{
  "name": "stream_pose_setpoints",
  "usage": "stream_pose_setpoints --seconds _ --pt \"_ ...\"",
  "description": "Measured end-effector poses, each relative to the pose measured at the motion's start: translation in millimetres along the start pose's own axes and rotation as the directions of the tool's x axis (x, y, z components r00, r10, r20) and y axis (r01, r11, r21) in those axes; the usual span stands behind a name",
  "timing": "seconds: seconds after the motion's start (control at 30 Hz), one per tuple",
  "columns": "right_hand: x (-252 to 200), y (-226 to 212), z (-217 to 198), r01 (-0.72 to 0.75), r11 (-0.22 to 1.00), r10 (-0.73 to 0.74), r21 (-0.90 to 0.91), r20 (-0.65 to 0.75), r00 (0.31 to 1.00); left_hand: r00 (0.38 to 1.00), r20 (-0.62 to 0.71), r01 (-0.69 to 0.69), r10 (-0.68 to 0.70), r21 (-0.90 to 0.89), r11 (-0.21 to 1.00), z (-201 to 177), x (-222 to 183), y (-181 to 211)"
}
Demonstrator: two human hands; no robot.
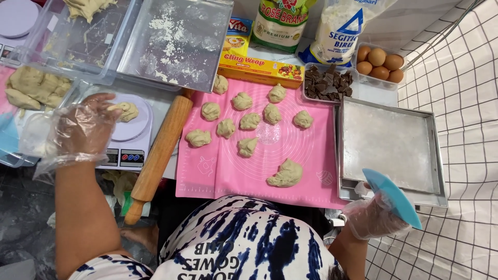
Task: Weighing and portioning dough pieces on a scale and arranging them on a mat.
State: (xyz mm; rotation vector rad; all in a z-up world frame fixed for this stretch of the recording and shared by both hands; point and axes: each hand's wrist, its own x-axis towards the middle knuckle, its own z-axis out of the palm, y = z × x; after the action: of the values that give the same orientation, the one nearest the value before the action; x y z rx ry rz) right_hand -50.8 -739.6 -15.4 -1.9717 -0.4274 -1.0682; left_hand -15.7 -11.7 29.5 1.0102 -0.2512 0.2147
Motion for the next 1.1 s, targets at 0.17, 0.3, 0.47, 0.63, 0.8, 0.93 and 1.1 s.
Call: stream_pose_setpoints --seconds 0.17,0.3,0.47,0.63,0.8,0.93,1.1 --pt "18.5 -29.2 9.0 -0.131 0.454 0.209 0.881 0.038 0.977 0.995 -0.04 0.032 0.095 0.996 0.081 188.1 12.1 2.4" --pt "68.5 -79.5 18.5 -0.052 0.614 0.048 0.787 0.028 0.998 0.998 -0.055 0.06 -0.03 0.73 0.681 266.5 4.9 -70.4" --pt "100.5 -128.8 30.4 -0.05 0.695 0.041 0.718 0.03 0.999 0.936 0.352 -0.254 0.006 0.663 0.705 299.0 -35.3 -209.5" --pt "50.9 -84.2 15.8 -0.049 0.647 0.166 0.761 -0.078 0.983 0.801 0.577 -0.351 -0.159 0.668 0.656 329.9 -52.8 -222.8" --pt "55.4 -98.6 9.0 -0.089 0.699 0.242 0.709 -0.118 0.963 0.644 0.646 -0.532 -0.41 0.763 0.367 334.1 -48.1 -229.9" --pt "53.0 -74.4 5.9 -0.103 0.14 0.159 0.985 0.08 0.984 0.482 0.522 -0.536 -0.704 0.811 0.234 336.3 -35.8 -203.5" --pt "8.5 -21.3 5.5 -0.012 0.316 0.204 0.949 -0.056 0.977 0.637 0.599 -0.435 -0.485 0.799 0.415 316.3 -28.3 -162.2"
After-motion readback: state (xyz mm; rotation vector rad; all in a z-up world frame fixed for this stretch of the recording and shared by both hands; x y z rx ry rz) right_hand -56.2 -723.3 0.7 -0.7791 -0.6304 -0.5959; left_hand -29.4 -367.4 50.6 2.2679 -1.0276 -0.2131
